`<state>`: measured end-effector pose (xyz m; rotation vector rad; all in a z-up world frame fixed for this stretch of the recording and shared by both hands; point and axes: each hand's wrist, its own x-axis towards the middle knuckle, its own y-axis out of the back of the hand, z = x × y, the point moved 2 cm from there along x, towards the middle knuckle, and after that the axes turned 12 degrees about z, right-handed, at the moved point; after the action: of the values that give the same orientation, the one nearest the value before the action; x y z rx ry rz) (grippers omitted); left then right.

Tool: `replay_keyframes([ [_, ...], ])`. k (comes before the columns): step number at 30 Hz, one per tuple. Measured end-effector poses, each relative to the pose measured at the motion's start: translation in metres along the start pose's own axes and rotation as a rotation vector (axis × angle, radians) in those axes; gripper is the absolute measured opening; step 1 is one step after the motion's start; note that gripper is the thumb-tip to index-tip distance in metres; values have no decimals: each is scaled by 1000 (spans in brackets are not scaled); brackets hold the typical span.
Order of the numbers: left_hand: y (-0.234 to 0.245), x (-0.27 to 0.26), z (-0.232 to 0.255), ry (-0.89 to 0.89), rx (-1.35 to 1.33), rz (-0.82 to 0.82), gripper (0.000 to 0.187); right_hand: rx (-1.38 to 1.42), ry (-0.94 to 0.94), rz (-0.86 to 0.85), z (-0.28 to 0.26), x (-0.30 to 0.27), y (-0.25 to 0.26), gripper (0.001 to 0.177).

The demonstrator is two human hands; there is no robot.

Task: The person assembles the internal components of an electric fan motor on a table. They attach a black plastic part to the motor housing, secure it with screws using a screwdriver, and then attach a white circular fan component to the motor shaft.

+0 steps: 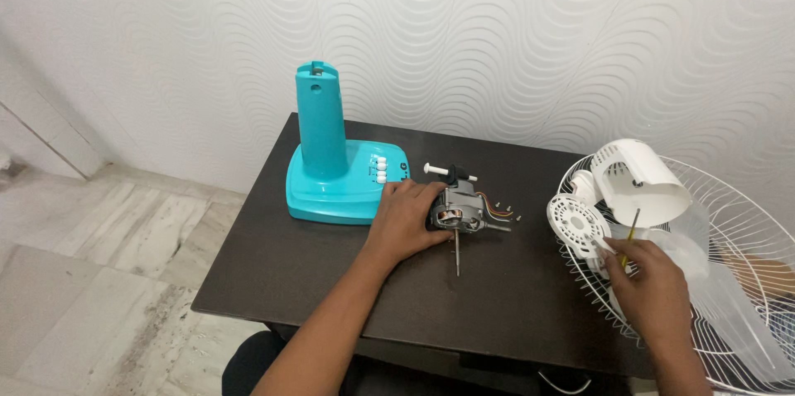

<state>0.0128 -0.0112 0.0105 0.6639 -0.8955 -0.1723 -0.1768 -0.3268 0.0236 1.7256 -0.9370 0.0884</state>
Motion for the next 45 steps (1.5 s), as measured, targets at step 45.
replay_keyframes([
  [45, -4, -4, -15, 96, -435, -197, 81, 890, -194, 5, -74, -47, -66, 23],
])
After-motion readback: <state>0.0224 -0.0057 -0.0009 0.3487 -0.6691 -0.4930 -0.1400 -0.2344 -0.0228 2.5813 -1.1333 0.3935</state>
